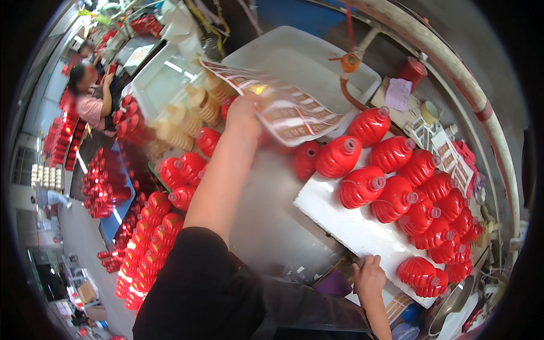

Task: The person repeatedly picks up red plastic bottles, applies a gold label to each bottle, and places the labeled bottles on a nearby tray. The process is performed one at a time in a repetitive cycle.

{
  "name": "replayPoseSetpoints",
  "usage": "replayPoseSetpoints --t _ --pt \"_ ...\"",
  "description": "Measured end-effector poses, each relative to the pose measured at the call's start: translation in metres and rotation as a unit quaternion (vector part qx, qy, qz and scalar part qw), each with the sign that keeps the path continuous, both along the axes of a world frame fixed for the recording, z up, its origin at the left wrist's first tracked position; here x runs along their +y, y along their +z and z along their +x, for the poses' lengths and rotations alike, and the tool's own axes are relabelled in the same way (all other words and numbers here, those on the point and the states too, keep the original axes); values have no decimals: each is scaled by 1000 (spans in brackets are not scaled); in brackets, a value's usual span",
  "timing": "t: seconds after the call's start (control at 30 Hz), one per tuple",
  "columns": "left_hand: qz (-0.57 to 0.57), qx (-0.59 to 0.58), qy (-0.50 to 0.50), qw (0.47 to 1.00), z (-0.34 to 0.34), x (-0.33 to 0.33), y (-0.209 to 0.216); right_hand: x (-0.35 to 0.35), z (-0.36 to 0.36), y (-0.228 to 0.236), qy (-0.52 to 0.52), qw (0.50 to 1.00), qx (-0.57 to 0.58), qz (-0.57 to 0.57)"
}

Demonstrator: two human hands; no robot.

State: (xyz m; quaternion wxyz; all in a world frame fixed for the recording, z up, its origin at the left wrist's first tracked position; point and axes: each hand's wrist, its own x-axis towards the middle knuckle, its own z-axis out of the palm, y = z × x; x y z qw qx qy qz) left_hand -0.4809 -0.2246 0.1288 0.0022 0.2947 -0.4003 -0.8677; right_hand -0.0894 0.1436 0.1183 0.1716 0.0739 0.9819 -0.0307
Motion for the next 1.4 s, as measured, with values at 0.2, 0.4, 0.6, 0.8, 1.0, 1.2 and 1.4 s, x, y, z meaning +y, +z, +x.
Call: replayPoseSetpoints --t 0.2,0.4,0.6,0.8,1.0,1.2,1.4 --pt "28 -14 18 999 63 -17 -14 -20 -45 50 -149 915 -18 -376" --pt "47 -7 28 998 107 -21 -24 -120 -150 25 -145 709 -93 -683" --pt "47 -11 31 998 137 -17 -10 -172 -200 5 -280 512 -140 -800" --pt "65 -12 19 998 148 -16 -7 -169 -210 9 -371 444 -120 -807" --pt "195 87 21 977 129 -41 5 -174 -208 25 -372 542 -76 -750" --pt "186 55 27 981 84 -105 -9 -176 -198 49 -325 615 -51 -716" --pt "78 -60 65 993 54 -142 -37 -167 -192 49 -276 653 -49 -704"
